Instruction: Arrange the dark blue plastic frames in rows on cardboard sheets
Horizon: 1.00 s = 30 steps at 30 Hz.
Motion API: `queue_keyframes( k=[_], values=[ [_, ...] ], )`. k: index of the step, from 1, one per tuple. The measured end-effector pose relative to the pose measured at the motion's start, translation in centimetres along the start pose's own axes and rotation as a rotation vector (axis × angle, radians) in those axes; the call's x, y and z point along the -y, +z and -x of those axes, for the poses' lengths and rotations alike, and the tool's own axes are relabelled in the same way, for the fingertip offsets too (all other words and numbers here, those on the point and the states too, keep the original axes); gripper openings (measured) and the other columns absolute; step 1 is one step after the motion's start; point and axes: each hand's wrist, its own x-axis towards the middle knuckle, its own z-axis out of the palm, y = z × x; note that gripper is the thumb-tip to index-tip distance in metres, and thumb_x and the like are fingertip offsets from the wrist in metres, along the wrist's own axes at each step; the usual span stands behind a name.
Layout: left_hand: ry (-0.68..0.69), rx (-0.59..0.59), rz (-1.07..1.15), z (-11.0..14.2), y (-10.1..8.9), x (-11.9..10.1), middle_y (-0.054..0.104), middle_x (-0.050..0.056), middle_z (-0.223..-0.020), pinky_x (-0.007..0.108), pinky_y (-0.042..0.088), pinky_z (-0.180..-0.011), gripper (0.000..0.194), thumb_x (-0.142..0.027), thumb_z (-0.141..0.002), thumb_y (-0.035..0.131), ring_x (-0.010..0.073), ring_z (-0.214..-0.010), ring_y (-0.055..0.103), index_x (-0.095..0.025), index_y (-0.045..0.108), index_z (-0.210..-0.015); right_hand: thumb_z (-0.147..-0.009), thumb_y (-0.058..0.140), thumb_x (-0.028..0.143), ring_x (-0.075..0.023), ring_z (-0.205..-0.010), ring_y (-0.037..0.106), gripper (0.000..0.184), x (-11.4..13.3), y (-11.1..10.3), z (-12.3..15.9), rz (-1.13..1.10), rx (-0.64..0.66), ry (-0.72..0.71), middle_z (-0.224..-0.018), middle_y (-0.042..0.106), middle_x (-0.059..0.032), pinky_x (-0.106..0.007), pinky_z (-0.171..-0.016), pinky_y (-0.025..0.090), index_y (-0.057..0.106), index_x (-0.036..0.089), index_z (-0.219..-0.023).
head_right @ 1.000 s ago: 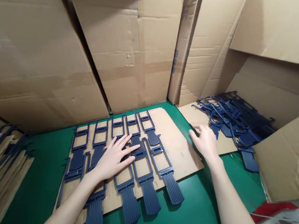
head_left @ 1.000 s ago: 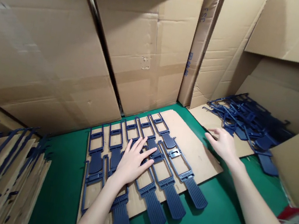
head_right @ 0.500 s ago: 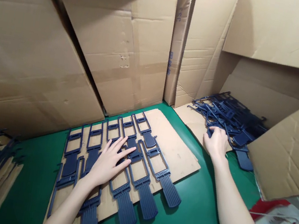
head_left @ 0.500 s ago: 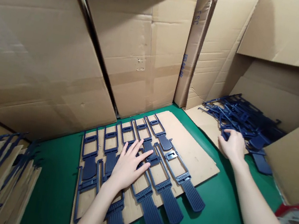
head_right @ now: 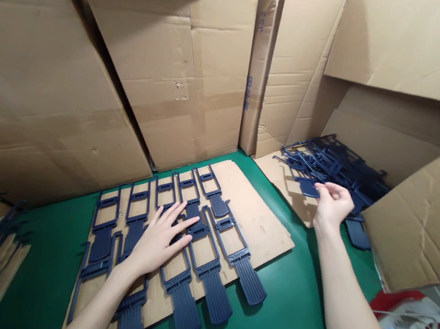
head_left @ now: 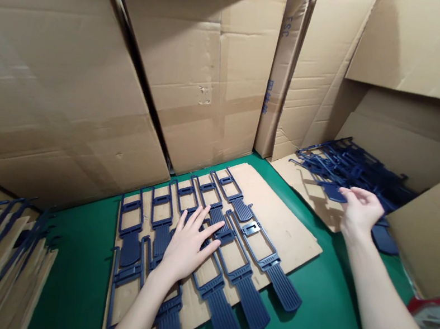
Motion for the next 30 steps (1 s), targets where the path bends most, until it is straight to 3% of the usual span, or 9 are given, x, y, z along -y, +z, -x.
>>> queue_keyframes(
  k=[7, 13, 19, 25, 30],
  values=[
    [-0.008, 0.008, 0.011, 0.0, 0.0, 0.0, 0.02, 0.002, -0.153, 0.056, 0.014, -0.111, 0.042, -0.046, -0.093, 0.038, 0.0272, -0.138, 0.02, -0.039, 0.041, -0.134, -0.06, 0.067, 0.038, -0.0189, -0.068, 0.062, 0.028, -0.6, 0.7, 1.0, 0.007, 0.25, 0.07, -0.072, 0.062, -0.0066, -0.037, -0.067, 0.053, 0.057, 0.016, -0.075],
    [-0.009, 0.016, 0.007, 0.0, 0.0, 0.0, 0.021, 0.002, -0.152, 0.055, 0.013, -0.111, 0.042, -0.046, -0.093, 0.038, 0.0264, -0.139, 0.019, -0.04, 0.041, -0.134, -0.063, 0.066, 0.049, -0.0234, -0.076, 0.061, 0.04, -0.2, 1.4, 2.5, 0.592, 0.464, -0.252, -0.086, 0.066, -0.011, -0.04, -0.073, 0.048, 0.06, 0.015, -0.084],
    [-0.005, 0.014, -0.001, -0.1, 0.1, 0.1, 0.021, 0.003, -0.152, 0.056, 0.014, -0.11, 0.042, -0.047, -0.093, 0.038, 0.0255, -0.139, 0.019, -0.04, 0.041, -0.134, -0.07, 0.06, 0.038, -0.0203, -0.073, 0.059, 0.033, -0.3, 1.8, 3.7, 0.677, 0.561, -0.331, -0.084, 0.066, -0.0075, -0.033, -0.067, 0.045, 0.058, 0.016, -0.094],
    [-0.001, 0.015, -0.005, 0.0, 0.0, 0.1, 0.022, 0.002, -0.152, 0.056, 0.014, -0.11, 0.042, -0.046, -0.093, 0.037, 0.0254, -0.139, 0.019, -0.04, 0.041, -0.134, -0.078, 0.055, 0.044, -0.0278, -0.087, 0.058, 0.031, 1.0, 1.8, 5.1, 0.973, 0.613, -0.601, -0.089, 0.066, -0.0101, -0.037, -0.07, 0.04, 0.06, 0.018, -0.093],
    [0.003, 0.0, 0.0, 0.0, 0.1, 0.1, 0.022, 0.002, -0.152, 0.056, 0.015, -0.11, 0.042, -0.045, -0.093, 0.039, 0.0254, -0.139, 0.02, -0.04, 0.041, -0.134, -0.077, 0.056, 0.033, -0.0297, -0.09, 0.056, 0.025, 1.4, 1.9, 5.8, 1.012, 0.64, -0.587, -0.09, 0.065, -0.011, -0.038, -0.073, 0.039, 0.059, 0.018, -0.097]
  ],
)
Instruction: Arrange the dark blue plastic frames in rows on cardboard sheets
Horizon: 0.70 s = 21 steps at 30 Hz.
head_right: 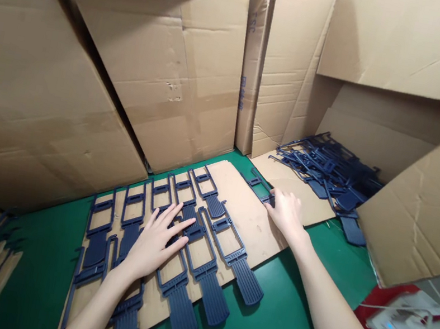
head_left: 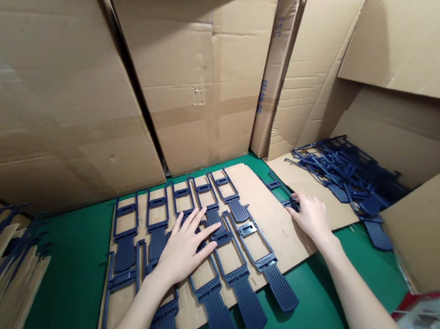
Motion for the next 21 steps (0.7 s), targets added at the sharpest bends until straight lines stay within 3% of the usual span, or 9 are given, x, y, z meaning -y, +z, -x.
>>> queue_keyframes(
  k=[6, 11, 13, 17, 21],
  values=[
    [-0.004, 0.013, -0.007, -0.1, -0.1, 0.0, 0.021, 0.003, -0.152, 0.056, 0.014, -0.11, 0.042, -0.045, -0.093, 0.038, 0.0266, -0.139, 0.02, -0.04, 0.041, -0.134, -0.076, 0.052, 0.024, -0.0231, -0.077, 0.055, 0.019, 0.3, -0.3, 0.1, -0.142, -0.068, 0.029, -0.091, 0.054, -0.0086, -0.032, -0.064, 0.04, 0.055, 0.02, -0.095],
    [-0.001, 0.013, -0.007, -0.1, -0.1, -0.1, 0.021, 0.002, -0.152, 0.056, 0.014, -0.11, 0.042, -0.044, -0.093, 0.04, 0.0271, -0.138, 0.02, -0.041, 0.04, -0.135, -0.081, 0.047, 0.025, -0.0201, -0.081, 0.055, 0.013, 1.1, -1.3, -0.1, -0.407, -0.326, -0.015, -0.092, 0.053, -0.0078, -0.033, -0.074, 0.044, 0.057, 0.02, -0.087],
    [-0.001, 0.013, -0.007, -0.1, -0.1, -0.1, 0.021, 0.002, -0.152, 0.056, 0.015, -0.11, 0.042, -0.044, -0.093, 0.04, 0.027, -0.138, 0.02, -0.04, 0.041, -0.134, -0.08, 0.051, 0.03, -0.0188, -0.079, 0.056, 0.014, 1.5, -1.4, -0.2, -0.556, -0.366, 0.014, -0.093, 0.056, -0.0076, -0.033, -0.074, 0.046, 0.058, 0.019, -0.086],
    [-0.003, 0.013, -0.01, -0.1, -0.1, 0.0, 0.021, 0.002, -0.152, 0.056, 0.014, -0.11, 0.042, -0.045, -0.093, 0.039, 0.0273, -0.138, 0.02, -0.04, 0.041, -0.135, -0.078, 0.056, 0.039, -0.0169, -0.069, 0.059, 0.023, 2.2, -0.8, 0.0, -0.919, -0.138, 0.1, -0.081, 0.063, -0.0048, -0.029, -0.063, 0.048, 0.058, 0.018, -0.086],
    [-0.011, 0.018, -0.01, -0.1, 0.0, -0.1, 0.021, 0.001, -0.152, 0.056, 0.014, -0.111, 0.042, -0.046, -0.093, 0.038, 0.0271, -0.139, 0.02, -0.041, 0.041, -0.134, -0.079, 0.056, 0.039, -0.0182, -0.072, 0.062, 0.027, 3.5, -0.4, 0.7, -0.918, 0.036, 0.106, -0.081, 0.067, -0.0053, -0.029, -0.063, 0.048, 0.063, 0.017, -0.093]
  ],
)
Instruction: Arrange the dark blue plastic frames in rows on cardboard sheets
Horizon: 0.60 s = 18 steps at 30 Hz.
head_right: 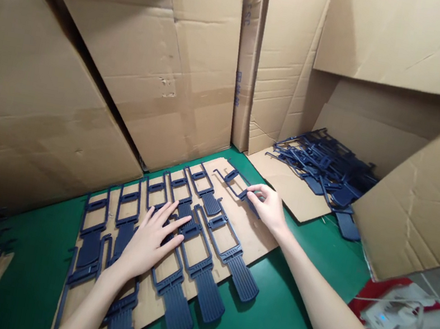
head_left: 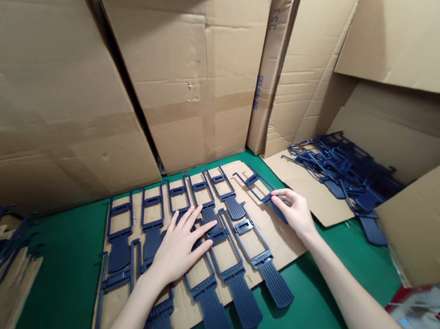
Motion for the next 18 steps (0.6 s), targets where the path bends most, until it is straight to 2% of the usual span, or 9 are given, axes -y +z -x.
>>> queue_keyframes(
  k=[4, 7, 10, 12, 14, 18],
  values=[
    [0.004, 0.008, -0.012, 0.0, -0.1, -0.1, 0.021, 0.001, -0.152, 0.055, 0.015, -0.111, 0.042, -0.046, -0.093, 0.037, 0.0265, -0.139, 0.019, -0.041, 0.039, -0.135, -0.081, 0.053, 0.032, -0.02, -0.087, 0.061, 0.023, 0.6, 0.6, 0.5, 0.2, 0.027, -0.134, -0.099, 0.065, -0.0067, -0.035, -0.081, 0.047, 0.063, 0.018, -0.097],
    [0.001, 0.017, -0.021, -0.1, -0.3, -0.2, 0.021, 0.003, -0.152, 0.054, 0.015, -0.111, 0.049, -0.046, -0.093, 0.037, 0.0263, -0.139, 0.018, -0.037, 0.029, -0.141, -0.083, 0.051, 0.029, -0.0225, -0.098, 0.057, 0.022, 0.6, 0.5, 0.4, 0.336, 0.061, -0.245, -0.106, 0.062, -0.0075, -0.039, -0.089, 0.044, 0.063, 0.019, -0.099],
    [-0.001, 0.028, -0.036, -0.1, -0.5, -0.5, 0.02, 0.006, -0.152, 0.053, 0.015, -0.111, 0.057, -0.047, -0.093, 0.036, 0.0253, -0.139, 0.018, -0.032, 0.018, -0.145, -0.084, 0.051, 0.029, -0.0238, -0.105, 0.052, 0.02, 0.3, 0.2, 0.4, 0.395, 0.066, -0.3, -0.112, 0.058, -0.0084, -0.04, -0.094, 0.04, 0.063, 0.019, -0.096],
    [-0.004, 0.006, -0.05, 0.0, -0.8, -0.7, 0.02, 0.006, -0.152, 0.052, 0.015, -0.112, 0.058, -0.046, -0.093, 0.036, 0.0249, -0.139, 0.019, -0.029, 0.017, -0.146, -0.084, 0.051, 0.03, -0.023, -0.103, 0.052, 0.017, 0.4, 0.1, 0.5, 0.407, 0.059, -0.313, -0.109, 0.057, -0.0081, -0.039, -0.092, 0.041, 0.062, 0.02, -0.093],
    [-0.009, -0.044, -0.078, 0.0, -1.2, -1.0, 0.024, 0.007, -0.151, 0.052, 0.015, -0.112, 0.057, -0.043, -0.093, 0.039, 0.0252, -0.139, 0.02, -0.027, 0.022, -0.145, -0.083, 0.052, 0.031, -0.0216, -0.095, 0.054, 0.015, 0.6, 0.0, 0.8, 0.413, 0.044, -0.312, -0.101, 0.056, -0.0074, -0.036, -0.087, 0.043, 0.06, 0.02, -0.089],
    [0.047, -0.11, -0.161, -1.1, -2.7, -1.7, 0.035, 0.008, -0.146, 0.054, 0.017, -0.111, 0.043, -0.036, -0.092, 0.042, 0.0274, -0.137, 0.025, -0.025, 0.045, -0.133, -0.081, 0.055, 0.034, -0.0205, -0.084, 0.052, 0.015, 1.2, 0.1, 1.2, 0.497, 0.03, -0.329, -0.086, 0.052, -0.0053, -0.034, -0.077, 0.043, 0.055, 0.019, -0.078]
  ],
)
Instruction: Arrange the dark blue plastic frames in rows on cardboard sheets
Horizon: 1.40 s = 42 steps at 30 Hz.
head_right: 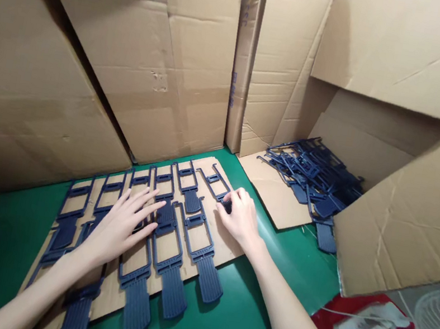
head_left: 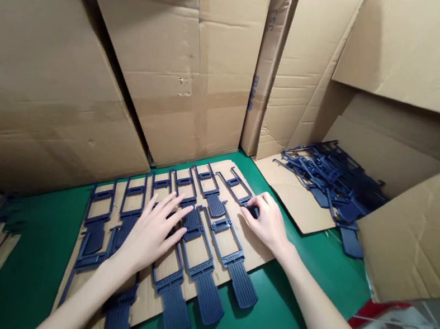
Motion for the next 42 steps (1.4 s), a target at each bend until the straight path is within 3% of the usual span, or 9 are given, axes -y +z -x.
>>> queue_keyframes(
  k=[5, 8, 11, 16, 25, 36, 38, 42],
  values=[
    [0.073, 0.057, -0.035, -5.2, -0.4, -1.1, 0.035, 0.01, -0.146, 0.051, 0.019, -0.111, 0.043, -0.04, -0.092, 0.042, 0.0276, -0.136, 0.026, -0.023, 0.048, -0.131, -0.081, 0.055, 0.028, -0.0209, -0.089, 0.05, 0.01, 0.1, 0.1, 0.0, 0.036, 0.041, -0.103, -0.089, 0.054, -0.0059, -0.035, -0.081, 0.042, 0.06, 0.019, -0.081],
    [0.024, 0.094, -0.018, -8.4, 1.6, -1.6, 0.036, 0.012, -0.145, 0.052, 0.02, -0.11, 0.047, -0.045, -0.091, 0.042, 0.0285, -0.136, 0.027, -0.022, 0.046, -0.132, -0.083, 0.053, 0.025, -0.0213, -0.094, 0.05, 0.013, -0.1, 0.3, 0.0, 0.003, 0.054, -0.162, -0.098, 0.056, -0.007, -0.036, -0.084, 0.042, 0.061, 0.019, -0.091],
    [-0.066, 0.114, 0.01, -10.1, 4.3, -1.6, 0.037, 0.015, -0.144, 0.053, 0.021, -0.109, 0.052, -0.05, -0.091, 0.037, 0.0304, -0.136, 0.025, -0.018, 0.045, -0.133, -0.085, 0.052, 0.026, -0.0222, -0.1, 0.049, 0.02, -0.3, 0.6, 0.0, -0.036, 0.076, -0.223, -0.109, 0.055, -0.008, -0.037, -0.087, 0.043, 0.061, 0.019, -0.101],
    [-0.105, 0.078, 0.051, -10.2, 6.7, -1.2, 0.039, 0.011, -0.144, 0.052, 0.015, -0.111, 0.055, -0.053, -0.093, 0.029, 0.0281, -0.138, 0.023, -0.021, 0.042, -0.134, -0.086, 0.051, 0.024, -0.0217, -0.108, 0.05, 0.023, -0.7, 1.3, -0.1, -0.077, 0.103, -0.243, -0.117, 0.055, -0.0081, -0.038, -0.092, 0.044, 0.061, 0.019, -0.106],
    [-0.09, 0.073, 0.043, -10.0, 6.9, -1.1, 0.037, 0.011, -0.145, 0.052, 0.013, -0.112, 0.054, -0.051, -0.093, 0.03, 0.0276, -0.138, 0.021, -0.02, 0.042, -0.136, -0.086, 0.052, 0.03, -0.0227, -0.124, 0.043, 0.036, -0.3, 1.5, -0.4, -0.116, 0.171, -0.255, -0.132, 0.049, -0.0124, -0.04, -0.105, 0.037, 0.056, 0.014, -0.119],
    [-0.085, 0.08, 0.051, -10.0, 7.0, -1.1, 0.036, 0.012, -0.145, 0.053, 0.013, -0.111, 0.053, -0.05, -0.093, 0.032, 0.0281, -0.138, 0.021, -0.02, 0.041, -0.136, -0.087, 0.051, 0.036, -0.0221, -0.13, 0.037, 0.044, -0.4, 1.3, -0.8, -0.135, 0.211, -0.253, -0.139, 0.043, -0.012, -0.04, -0.107, 0.033, 0.052, 0.016, -0.127],
    [-0.083, 0.078, 0.053, -10.0, 7.0, -1.0, 0.036, 0.012, -0.145, 0.053, 0.013, -0.111, 0.054, -0.05, -0.092, 0.032, 0.0283, -0.138, 0.021, -0.02, 0.041, -0.136, -0.087, 0.051, 0.038, -0.022, -0.129, 0.038, 0.043, -1.1, 0.8, -1.2, -0.138, 0.15, -0.22, -0.138, 0.044, -0.0109, -0.04, -0.106, 0.033, 0.053, 0.018, -0.125],
    [-0.079, 0.084, 0.046, -10.0, 6.8, -1.0, 0.036, 0.013, -0.145, 0.053, 0.013, -0.111, 0.054, -0.05, -0.093, 0.031, 0.0285, -0.138, 0.021, -0.019, 0.041, -0.136, -0.087, 0.048, 0.036, -0.0238, -0.118, 0.047, 0.036, -4.5, -0.9, -1.9, -0.038, -0.175, 0.018, -0.125, 0.054, -0.0126, -0.043, -0.101, 0.036, 0.057, 0.016, -0.114]
  ],
)
